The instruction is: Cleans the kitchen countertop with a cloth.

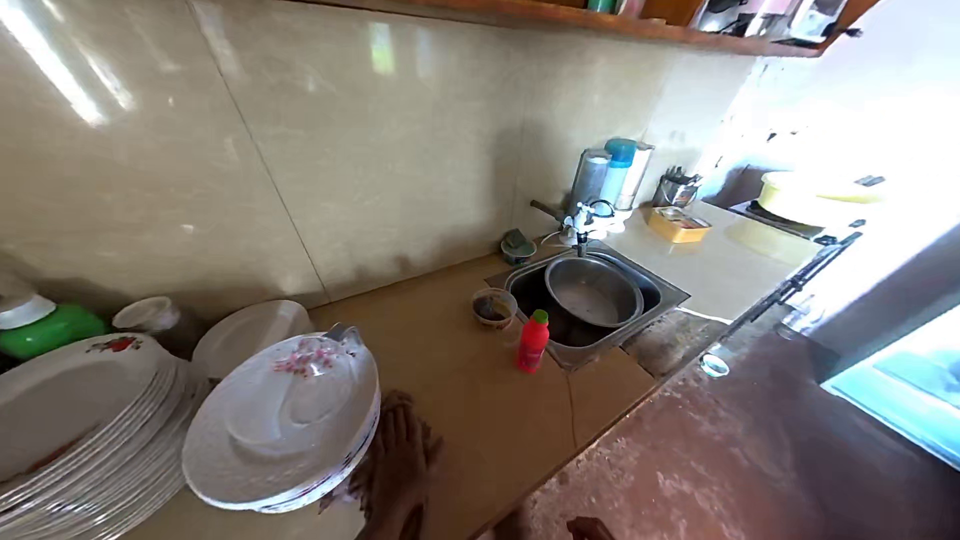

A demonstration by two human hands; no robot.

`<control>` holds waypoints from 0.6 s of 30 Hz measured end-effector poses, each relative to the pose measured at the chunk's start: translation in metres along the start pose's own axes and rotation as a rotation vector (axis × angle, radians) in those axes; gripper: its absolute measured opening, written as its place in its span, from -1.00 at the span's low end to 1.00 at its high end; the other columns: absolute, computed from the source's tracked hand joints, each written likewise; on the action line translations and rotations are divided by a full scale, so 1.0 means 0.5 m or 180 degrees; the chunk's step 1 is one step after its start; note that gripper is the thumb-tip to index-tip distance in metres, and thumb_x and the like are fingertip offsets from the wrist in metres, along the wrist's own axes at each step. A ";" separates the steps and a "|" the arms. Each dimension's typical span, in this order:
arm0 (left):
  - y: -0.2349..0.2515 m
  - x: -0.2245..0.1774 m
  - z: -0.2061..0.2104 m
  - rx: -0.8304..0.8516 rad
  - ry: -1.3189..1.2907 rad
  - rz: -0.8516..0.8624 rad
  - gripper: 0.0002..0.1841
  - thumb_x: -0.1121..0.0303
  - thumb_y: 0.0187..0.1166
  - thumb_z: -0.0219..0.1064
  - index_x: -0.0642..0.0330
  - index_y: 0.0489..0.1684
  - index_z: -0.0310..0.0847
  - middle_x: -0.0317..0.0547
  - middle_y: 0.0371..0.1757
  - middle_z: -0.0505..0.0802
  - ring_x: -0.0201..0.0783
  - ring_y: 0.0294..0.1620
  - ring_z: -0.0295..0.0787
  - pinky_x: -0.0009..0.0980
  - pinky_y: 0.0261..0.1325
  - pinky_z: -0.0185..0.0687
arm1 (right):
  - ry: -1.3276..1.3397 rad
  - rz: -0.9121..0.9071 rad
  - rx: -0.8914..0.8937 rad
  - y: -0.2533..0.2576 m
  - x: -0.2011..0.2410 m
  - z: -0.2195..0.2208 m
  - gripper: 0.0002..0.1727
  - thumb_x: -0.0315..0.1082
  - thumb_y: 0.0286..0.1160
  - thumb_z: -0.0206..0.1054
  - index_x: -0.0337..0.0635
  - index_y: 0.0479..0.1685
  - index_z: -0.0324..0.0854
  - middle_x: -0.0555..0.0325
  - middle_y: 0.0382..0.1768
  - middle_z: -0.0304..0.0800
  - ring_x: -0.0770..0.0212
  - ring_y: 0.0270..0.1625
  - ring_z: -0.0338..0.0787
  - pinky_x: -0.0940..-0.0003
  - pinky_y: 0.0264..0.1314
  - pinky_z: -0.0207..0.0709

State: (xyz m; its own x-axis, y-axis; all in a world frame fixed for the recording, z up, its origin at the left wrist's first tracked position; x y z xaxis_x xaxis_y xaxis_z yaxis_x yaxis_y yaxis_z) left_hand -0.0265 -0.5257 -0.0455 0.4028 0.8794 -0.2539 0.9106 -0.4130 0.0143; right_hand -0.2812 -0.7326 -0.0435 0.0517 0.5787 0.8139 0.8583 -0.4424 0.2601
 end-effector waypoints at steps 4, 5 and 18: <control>0.111 0.011 -0.002 0.0058 -0.0224 -0.0855 -0.08 -0.18 0.74 0.02 0.41 0.87 -0.15 0.40 0.89 -0.09 0.29 0.93 -0.32 0.22 0.84 -0.27 | -0.0114 -0.0170 -0.0355 0.106 -0.036 -0.057 -0.80 -0.65 0.43 0.24 -0.62 -0.13 0.74 -0.37 -0.13 0.86 -0.14 -0.03 0.90 0.11 0.23 0.72; 0.139 0.014 -0.007 0.0083 -0.0314 -0.1127 -0.09 -0.19 0.74 0.03 0.35 0.89 -0.16 0.35 0.91 -0.12 0.27 0.94 -0.34 0.22 0.83 -0.19 | -0.0181 -0.0211 -0.0496 0.131 -0.050 -0.068 -0.80 -0.65 0.41 0.24 -0.63 -0.14 0.74 -0.37 -0.13 0.86 -0.15 -0.02 0.90 0.09 0.24 0.72; 0.578 0.064 0.021 -0.0325 -0.0311 -0.2186 -0.03 -0.24 0.74 -0.06 0.43 0.88 -0.28 0.46 0.89 -0.21 0.34 0.93 -0.51 0.33 0.80 -0.75 | -0.0556 0.0082 0.0125 0.602 -0.203 -0.101 -0.66 -0.54 0.56 0.22 -0.57 0.22 0.64 -0.45 0.22 0.73 -0.31 0.33 0.74 -0.11 0.47 0.56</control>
State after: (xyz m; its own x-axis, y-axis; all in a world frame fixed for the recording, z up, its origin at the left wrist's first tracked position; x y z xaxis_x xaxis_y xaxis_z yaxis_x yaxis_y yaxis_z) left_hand 0.2486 -0.6193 -0.0596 -0.2725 0.9061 -0.3236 0.9621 0.2569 -0.0910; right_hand -0.0538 -0.9591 -0.0216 0.1588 0.6793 0.7165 0.8746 -0.4335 0.2171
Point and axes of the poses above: each hand's wrist, its own y-axis towards the middle knuckle, its own z-axis out of the palm, x = y × z, the point moved 8 cm from there along y, towards the middle knuckle
